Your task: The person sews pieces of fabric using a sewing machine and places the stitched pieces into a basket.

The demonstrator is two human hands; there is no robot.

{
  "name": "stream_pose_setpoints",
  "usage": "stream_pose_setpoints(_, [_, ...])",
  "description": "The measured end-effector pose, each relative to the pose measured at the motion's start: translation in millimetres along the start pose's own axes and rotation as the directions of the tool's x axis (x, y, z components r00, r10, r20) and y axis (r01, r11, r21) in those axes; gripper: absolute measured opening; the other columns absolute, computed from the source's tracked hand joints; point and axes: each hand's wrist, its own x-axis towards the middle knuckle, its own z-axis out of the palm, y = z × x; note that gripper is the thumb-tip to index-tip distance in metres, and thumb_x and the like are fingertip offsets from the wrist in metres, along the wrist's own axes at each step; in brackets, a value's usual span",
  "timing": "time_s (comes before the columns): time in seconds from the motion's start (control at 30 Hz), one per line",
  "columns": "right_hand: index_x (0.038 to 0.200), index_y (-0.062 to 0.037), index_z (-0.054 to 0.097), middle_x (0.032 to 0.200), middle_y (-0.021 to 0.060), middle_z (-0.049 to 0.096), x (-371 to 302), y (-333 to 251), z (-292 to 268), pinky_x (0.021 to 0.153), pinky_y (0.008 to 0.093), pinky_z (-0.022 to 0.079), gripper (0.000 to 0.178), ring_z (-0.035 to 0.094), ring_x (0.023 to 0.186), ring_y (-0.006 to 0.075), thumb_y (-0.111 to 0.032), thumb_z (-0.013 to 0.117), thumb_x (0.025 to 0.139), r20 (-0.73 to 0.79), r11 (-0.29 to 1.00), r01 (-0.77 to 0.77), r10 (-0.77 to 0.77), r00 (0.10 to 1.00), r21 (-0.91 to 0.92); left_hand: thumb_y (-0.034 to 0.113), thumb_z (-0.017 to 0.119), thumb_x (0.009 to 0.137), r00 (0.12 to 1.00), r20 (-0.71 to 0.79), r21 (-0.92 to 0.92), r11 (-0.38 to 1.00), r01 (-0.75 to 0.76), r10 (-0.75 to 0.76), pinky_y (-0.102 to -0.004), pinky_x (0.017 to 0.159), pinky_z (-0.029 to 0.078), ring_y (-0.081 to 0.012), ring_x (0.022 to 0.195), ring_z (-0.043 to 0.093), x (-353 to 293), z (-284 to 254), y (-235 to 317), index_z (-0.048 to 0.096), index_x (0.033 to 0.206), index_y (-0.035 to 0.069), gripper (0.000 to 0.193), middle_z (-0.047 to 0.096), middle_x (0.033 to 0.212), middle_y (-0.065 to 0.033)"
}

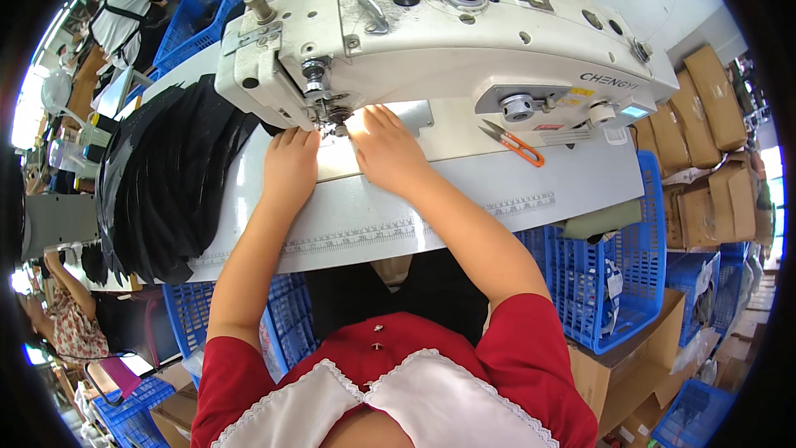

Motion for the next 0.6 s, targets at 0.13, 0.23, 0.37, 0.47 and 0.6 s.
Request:
stream_pose_setpoints(0.13, [0.114,-0.0070,0.066,0.098,0.0215,0.053,-1,2,4,0.098,0.0466,0.040,0.030,0.050,0.102,0.0392,-0.012,0.055,0.087,-0.134,0.992,0.085,-0.072,0.988,0.090,0.011,0.059,0.077,0.998,0.029,0.275,0.960,0.045,-0.055,-0.0353,0.076,0.048,-0.0267,0.093,0.062,-23,-17,11,0.060,0.106,-0.001,0.031,0.063,0.106,-0.0155])
stream_pose_setpoints(0.23, [0.117,-0.0081,0.065,0.103,0.0225,0.053,-6,6,8,0.094,0.0471,0.040,0.035,0.048,0.105,0.0400,-0.012,0.057,0.084,-0.057,0.994,0.059,-0.053,0.997,0.096,0.028,0.064,0.079,0.933,0.243,0.225,0.951,0.212,-0.266,-0.0377,0.075,0.049,-0.0273,0.092,0.061,-55,-39,30,0.058,0.116,-0.003,0.048,0.062,0.113,-0.0173])
stream_pose_setpoints(0.37, [0.122,-0.0117,0.063,0.118,0.0237,0.053,-4,-2,3,0.093,0.0493,0.040,0.041,0.048,0.107,0.0414,-0.008,0.055,0.083,0.053,0.998,0.005,-0.009,0.999,0.067,0.056,0.077,0.057,0.908,0.245,0.100,0.941,0.324,-0.339,-0.0371,0.081,0.047,-0.0269,0.101,0.056,-116,-88,54,0.048,0.131,-0.005,0.100,0.053,0.132,-0.0199])
stream_pose_setpoints(0.47, [0.121,-0.0093,0.063,0.115,0.0215,0.053,-4,-1,-2,0.094,0.0470,0.039,0.041,0.048,0.108,0.0401,-0.003,0.054,0.081,0.059,1.000,-0.014,0.014,0.998,0.005,0.044,0.076,0.062,0.944,0.228,0.109,0.970,0.218,-0.238,-0.0363,0.083,0.045,-0.0249,0.104,0.055,-151,-97,65,0.048,0.133,0.001,0.088,0.052,0.133,-0.0143])
stream_pose_setpoints(0.6, [0.119,-0.0075,0.062,0.112,0.0185,0.055,-2,-7,-8,0.095,0.0449,0.040,0.040,0.050,0.107,0.0367,-0.002,0.054,0.080,-0.054,0.992,0.123,-0.123,0.991,0.006,0.007,0.064,0.079,0.943,0.062,-0.212,0.918,0.334,-0.328,-0.0390,0.086,0.049,-0.0296,0.104,0.059,-206,-89,66,0.062,0.121,0.008,0.042,0.059,0.120,-0.0125])
